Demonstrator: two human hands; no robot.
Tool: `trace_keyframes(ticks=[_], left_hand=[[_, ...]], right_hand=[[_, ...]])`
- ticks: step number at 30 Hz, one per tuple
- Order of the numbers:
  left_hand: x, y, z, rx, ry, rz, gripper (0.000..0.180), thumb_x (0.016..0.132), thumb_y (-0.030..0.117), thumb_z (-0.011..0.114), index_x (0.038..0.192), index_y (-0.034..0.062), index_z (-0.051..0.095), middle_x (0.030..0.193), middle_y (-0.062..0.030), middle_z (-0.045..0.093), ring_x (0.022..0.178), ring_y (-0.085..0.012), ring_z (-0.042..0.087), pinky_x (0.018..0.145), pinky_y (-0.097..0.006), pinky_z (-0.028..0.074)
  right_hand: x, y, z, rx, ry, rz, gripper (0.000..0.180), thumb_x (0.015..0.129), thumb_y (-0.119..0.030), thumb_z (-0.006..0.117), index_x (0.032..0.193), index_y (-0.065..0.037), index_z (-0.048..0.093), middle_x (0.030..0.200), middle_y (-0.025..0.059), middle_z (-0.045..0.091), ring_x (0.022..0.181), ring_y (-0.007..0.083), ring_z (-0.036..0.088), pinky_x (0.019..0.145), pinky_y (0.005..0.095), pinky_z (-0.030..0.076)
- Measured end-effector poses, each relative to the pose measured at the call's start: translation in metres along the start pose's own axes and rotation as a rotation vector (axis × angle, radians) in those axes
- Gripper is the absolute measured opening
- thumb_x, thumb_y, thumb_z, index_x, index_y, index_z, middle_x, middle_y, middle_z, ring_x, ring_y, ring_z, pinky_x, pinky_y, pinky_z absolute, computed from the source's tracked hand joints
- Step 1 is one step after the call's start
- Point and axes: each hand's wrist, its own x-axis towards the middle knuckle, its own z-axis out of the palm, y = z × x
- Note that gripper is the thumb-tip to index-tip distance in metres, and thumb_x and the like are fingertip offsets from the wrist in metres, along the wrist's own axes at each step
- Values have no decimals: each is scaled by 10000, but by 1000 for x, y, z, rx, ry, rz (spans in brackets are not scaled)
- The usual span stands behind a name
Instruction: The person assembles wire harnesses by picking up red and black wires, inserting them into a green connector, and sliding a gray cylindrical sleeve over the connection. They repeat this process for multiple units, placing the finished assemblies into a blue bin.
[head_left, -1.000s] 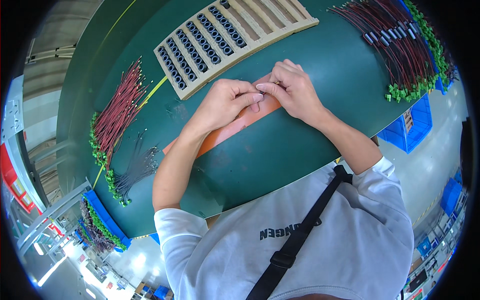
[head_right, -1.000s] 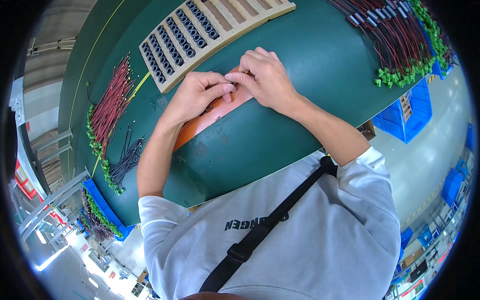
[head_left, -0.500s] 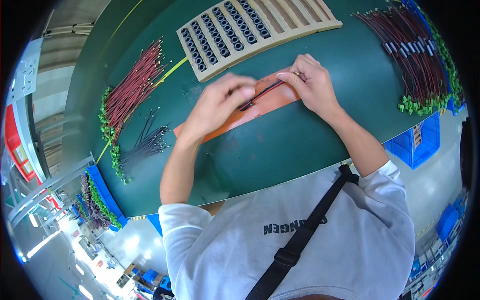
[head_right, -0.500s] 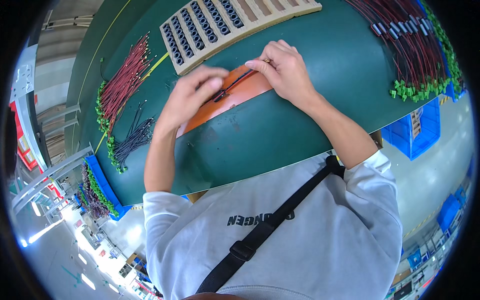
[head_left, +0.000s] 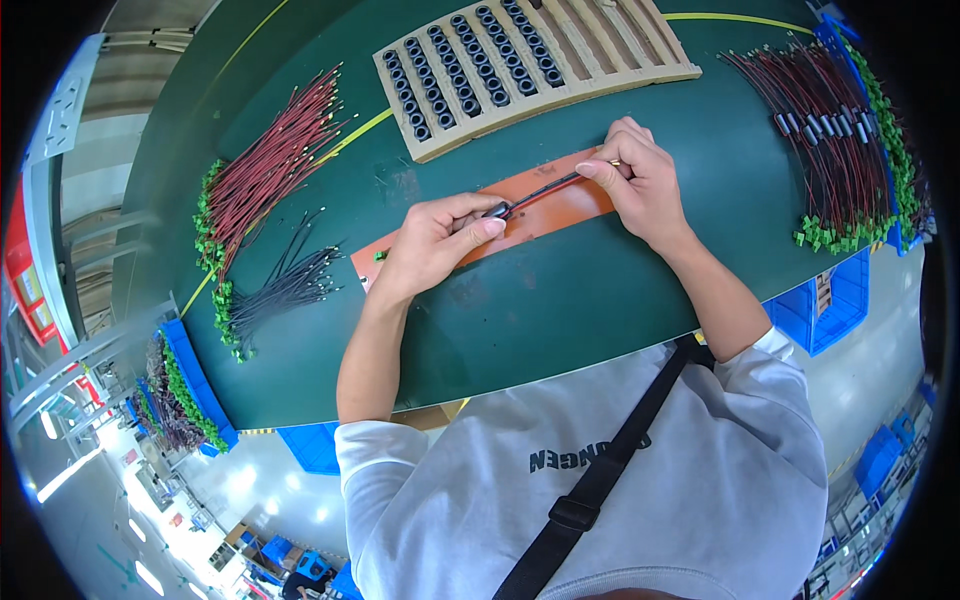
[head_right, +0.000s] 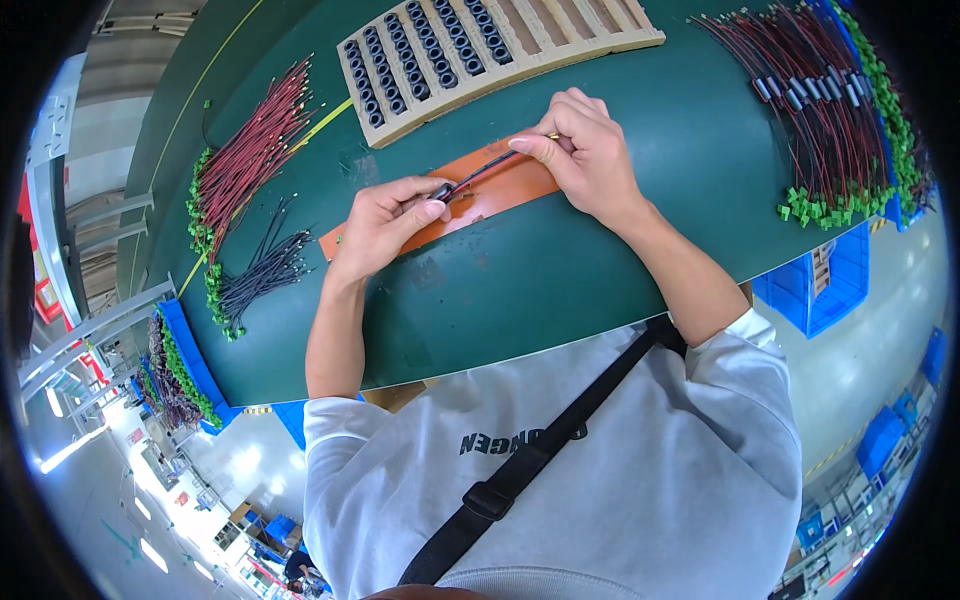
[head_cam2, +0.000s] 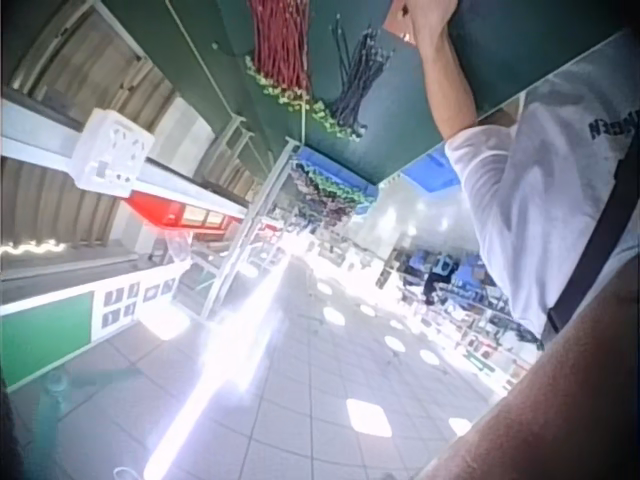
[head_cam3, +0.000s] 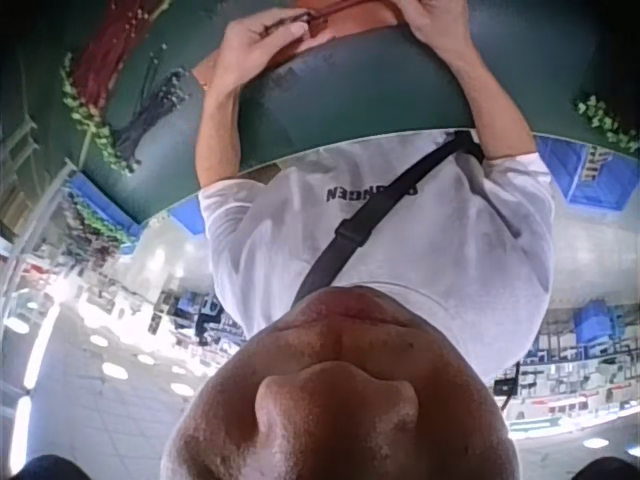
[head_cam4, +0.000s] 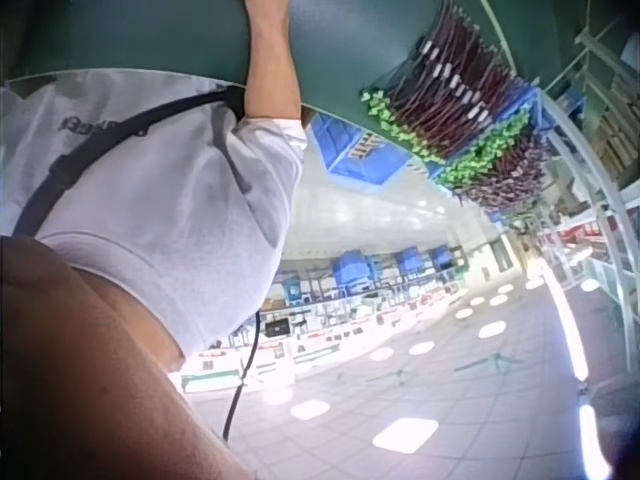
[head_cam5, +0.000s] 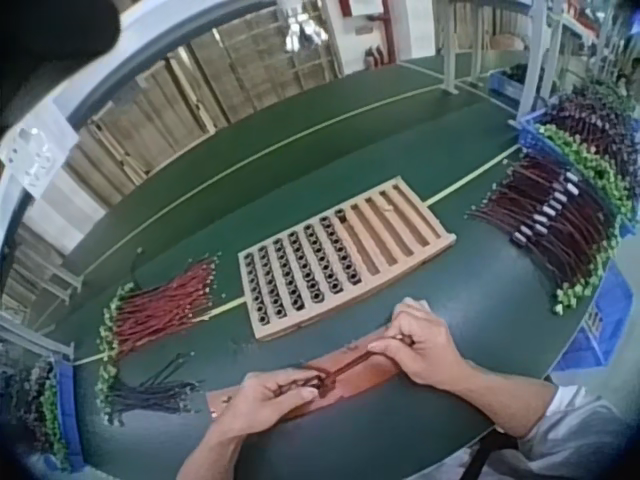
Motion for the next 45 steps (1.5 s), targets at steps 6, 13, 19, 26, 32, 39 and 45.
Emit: trace_keyframes(ticks=[6, 13, 19, 26, 32, 39, 45], left_hand=[[-1, -4, 2, 90, 15, 92, 247, 958, 110, 695, 1158, -32, 717, 1013, -79, 748, 885, -127, 663, 795, -284, 535], [2, -7, 3, 155, -10, 149, 253, 940, 105, 702, 1156, -26, 715, 1055, -116, 748, 893, -155, 677, 800, -306, 543], [0, -7, 1, 124, 33, 251, 314, 904, 109, 744, 1196, -5, 711, 951, -81, 710, 791, -155, 629, 729, -295, 507], [-6, -7, 14, 177, 133, 322, 332, 930, 85, 698, 1247, -13, 683, 969, -109, 704, 830, -187, 653, 779, -309, 511], [-7, -17, 19, 276, 212, 443, 341, 971, 72, 635, 1300, -19, 641, 1054, -148, 712, 927, -256, 684, 867, -341, 516], [-10, -14, 20, 297, 203, 393, 339, 986, 86, 629, 1307, -20, 639, 1144, -168, 713, 1001, -278, 691, 907, -367, 536], [-11, -16, 23, 258, 266, 400, 360, 980, 67, 631, 1333, -2, 633, 950, -108, 662, 847, -201, 609, 793, -307, 492]], right_hand=[[-3, 6, 3, 75, -59, 174, 288, 893, -200, 780, 739, -50, 589, 663, 9, 462, 669, 166, 421, 740, 314, 359], [5, 3, 6, 52, -33, 225, 267, 888, -183, 787, 743, -34, 620, 658, 8, 473, 653, 151, 423, 717, 312, 383], [3, -26, 17, 370, 63, 433, 134, 921, -143, 769, 916, -19, 719, 733, -34, 542, 679, 52, 471, 629, 231, 393], [4, -40, 36, 590, -57, 516, 278, 1053, -230, 597, 1074, 16, 725, 667, -21, 549, 617, 52, 499, 564, 215, 396], [5, -40, 32, 725, -57, 653, 412, 1067, -336, 563, 1028, 46, 713, 692, -16, 566, 606, 53, 488, 546, 220, 389], [3, -33, 29, 810, 22, 626, 344, 1058, -274, 586, 989, 40, 707, 722, 1, 607, 614, 58, 497, 560, 226, 419], [2, -35, 30, 674, -175, 572, 282, 1056, -195, 579, 1050, 47, 724, 880, 68, 727, 721, 93, 640, 638, 228, 506]])
